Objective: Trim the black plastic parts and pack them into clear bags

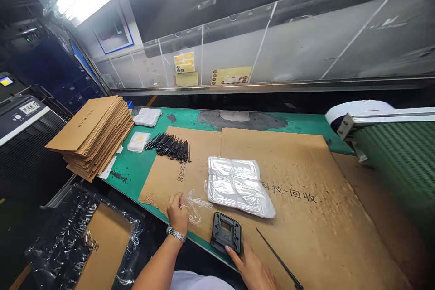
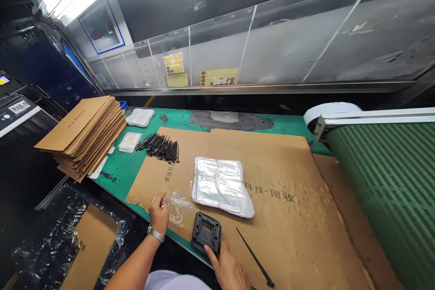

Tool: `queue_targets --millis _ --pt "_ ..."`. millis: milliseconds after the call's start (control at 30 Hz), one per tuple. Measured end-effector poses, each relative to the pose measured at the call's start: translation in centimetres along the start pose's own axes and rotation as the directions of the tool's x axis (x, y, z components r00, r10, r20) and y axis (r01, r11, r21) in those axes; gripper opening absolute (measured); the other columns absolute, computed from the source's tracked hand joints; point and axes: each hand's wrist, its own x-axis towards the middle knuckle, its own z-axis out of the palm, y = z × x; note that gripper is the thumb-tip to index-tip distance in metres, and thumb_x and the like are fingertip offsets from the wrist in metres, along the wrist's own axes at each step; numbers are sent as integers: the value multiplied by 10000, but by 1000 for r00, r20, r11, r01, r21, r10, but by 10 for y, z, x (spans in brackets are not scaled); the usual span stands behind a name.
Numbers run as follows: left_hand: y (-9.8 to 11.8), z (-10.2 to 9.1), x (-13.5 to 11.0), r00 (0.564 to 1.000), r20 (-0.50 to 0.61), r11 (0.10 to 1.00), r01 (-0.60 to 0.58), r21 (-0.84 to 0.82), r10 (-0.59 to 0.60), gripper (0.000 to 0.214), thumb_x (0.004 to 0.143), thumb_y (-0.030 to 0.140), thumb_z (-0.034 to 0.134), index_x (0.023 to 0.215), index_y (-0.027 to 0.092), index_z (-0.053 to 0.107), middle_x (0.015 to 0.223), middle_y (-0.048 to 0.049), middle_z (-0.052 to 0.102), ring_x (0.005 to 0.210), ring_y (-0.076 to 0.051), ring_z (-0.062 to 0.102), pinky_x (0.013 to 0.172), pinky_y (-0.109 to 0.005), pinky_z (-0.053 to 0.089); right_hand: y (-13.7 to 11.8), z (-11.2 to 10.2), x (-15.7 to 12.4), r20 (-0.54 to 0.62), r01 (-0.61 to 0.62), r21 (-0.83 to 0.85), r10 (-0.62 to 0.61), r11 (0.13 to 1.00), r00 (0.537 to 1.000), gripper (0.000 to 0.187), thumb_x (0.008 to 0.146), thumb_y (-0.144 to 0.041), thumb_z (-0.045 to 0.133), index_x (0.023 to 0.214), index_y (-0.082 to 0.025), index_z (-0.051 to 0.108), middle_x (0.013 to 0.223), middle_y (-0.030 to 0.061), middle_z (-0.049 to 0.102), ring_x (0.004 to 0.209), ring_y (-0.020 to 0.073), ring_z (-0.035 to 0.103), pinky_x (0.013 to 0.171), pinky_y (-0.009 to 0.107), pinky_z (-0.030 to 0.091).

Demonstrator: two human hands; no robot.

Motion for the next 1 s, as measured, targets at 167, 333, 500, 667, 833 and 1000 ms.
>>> queue_targets --millis 167,333,500,667,833,1000 --pt "-2 10 -7 998 67 994 10 110 -18 301 792 154 379 968 176 623 900 -103 598 846 -209 550 772 -317 411 19 2 3 30 47 126 -51 991 998 359 577 -580 411 613 -230 483 612 62 584 610 236 570 587 343 444" --pt "-2 16 -9 991 130 992 9 129 -26 298 770 137 397 948 204 627 916 -81 597 848 -191 542 777 -297 402 29 -23 -14 232 -198 534 82 822 969 421 585 -558 584 814 -206 561 744 21 601 532 137 501 449 237 396" --pt "-7 22 -9 970 243 997 -19 78 0 263 751 179 435 923 174 634 806 -62 618 744 -173 542 718 -289 414 4 -13 -24 464 -390 729 14 562 886 395 574 -519 687 742 -182 564 529 -71 435 356 6 219 322 140 161" --pt "-20 16 -15 903 423 997 -79 0 72 260 751 218 455 928 186 642 785 -34 652 689 -153 556 664 -259 429 -11 7 -5 475 -468 788 87 399 875 464 459 -461 778 748 -199 526 495 -103 371 328 -10 223 299 115 151" --pt "-29 3 -33 887 453 992 -121 43 88 290 741 152 417 932 187 633 867 -61 646 804 -188 555 754 -302 414 -8 18 3 400 -409 810 113 421 909 514 427 -420 788 807 -238 493 539 -75 468 431 75 466 397 194 410" --pt "-19 6 -51 958 273 959 -156 238 88 408 734 135 424 1131 171 509 969 -108 557 917 -237 479 826 -383 379 -7 31 7 325 -332 753 117 569 938 490 479 -429 715 868 -221 502 461 -76 485 398 106 471 359 212 382"
